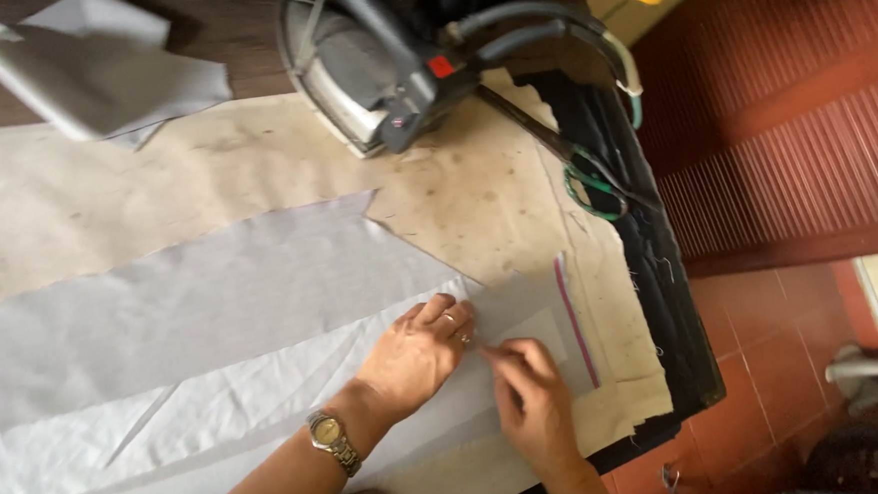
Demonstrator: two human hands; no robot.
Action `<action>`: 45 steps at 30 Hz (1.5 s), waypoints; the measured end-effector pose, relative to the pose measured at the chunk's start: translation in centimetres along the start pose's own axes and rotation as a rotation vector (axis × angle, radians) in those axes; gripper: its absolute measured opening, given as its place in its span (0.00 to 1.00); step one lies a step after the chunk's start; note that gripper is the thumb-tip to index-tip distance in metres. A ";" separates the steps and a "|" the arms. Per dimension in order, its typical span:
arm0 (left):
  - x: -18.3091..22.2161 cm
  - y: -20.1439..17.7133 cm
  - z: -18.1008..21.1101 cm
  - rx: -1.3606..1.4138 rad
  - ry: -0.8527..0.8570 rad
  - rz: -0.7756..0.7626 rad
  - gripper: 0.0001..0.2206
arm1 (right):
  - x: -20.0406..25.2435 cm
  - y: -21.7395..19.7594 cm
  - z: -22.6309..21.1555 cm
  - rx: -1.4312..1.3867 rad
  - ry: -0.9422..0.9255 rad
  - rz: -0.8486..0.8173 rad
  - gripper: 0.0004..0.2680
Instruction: A person is pressing fabric pieces using a professional steam iron and a wooden clapper to flatten and set the seams.
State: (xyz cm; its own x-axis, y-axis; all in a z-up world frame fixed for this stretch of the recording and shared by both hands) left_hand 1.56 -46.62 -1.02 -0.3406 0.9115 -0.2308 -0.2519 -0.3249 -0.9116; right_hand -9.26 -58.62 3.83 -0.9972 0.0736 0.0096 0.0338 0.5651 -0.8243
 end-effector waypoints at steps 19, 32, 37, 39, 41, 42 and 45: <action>0.8 0.1 -0.8 -0.065 0.097 -0.065 0.17 | -0.9 1.7 1.8 0.036 0.049 0.001 0.14; 0.8 0.0 -0.3 -0.116 0.109 -0.037 0.16 | -2.3 0.2 1.2 -0.252 0.208 -0.004 0.10; 1.0 0.5 0.0 -0.149 0.097 -0.050 0.16 | -2.4 -0.1 1.6 -0.280 0.277 -0.006 0.09; 1.1 0.6 0.2 -0.158 0.096 -0.022 0.17 | -2.8 -0.4 1.1 -0.283 0.241 -0.005 0.10; 1.1 0.4 0.2 -0.170 0.093 -0.018 0.17 | -2.8 -0.3 1.4 -0.256 0.237 -0.043 0.11; 1.1 0.3 0.3 -0.181 0.093 -0.015 0.17 | -2.8 -0.1 1.5 -0.228 0.235 -0.079 0.12; 1.0 0.0 0.4 -0.174 0.088 -0.041 0.19 | -3.1 0.1 2.1 -0.210 0.222 -0.113 0.13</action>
State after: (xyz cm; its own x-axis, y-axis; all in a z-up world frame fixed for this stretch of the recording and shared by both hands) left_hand 0.86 -45.76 -1.11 -0.2511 0.9439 -0.2143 -0.1007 -0.2457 -0.9641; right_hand -6.29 -60.54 2.52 -0.9574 0.1653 0.2368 -0.0402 0.7357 -0.6761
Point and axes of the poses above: each hand's wrist, its own x-axis away from the middle knuckle, its own y-axis out of the palm, z = x × y, the point moved 2 cm from there along -x, towards the middle knuckle, and after that the axes turned 13 degrees about -z, right-handed, at the moved point
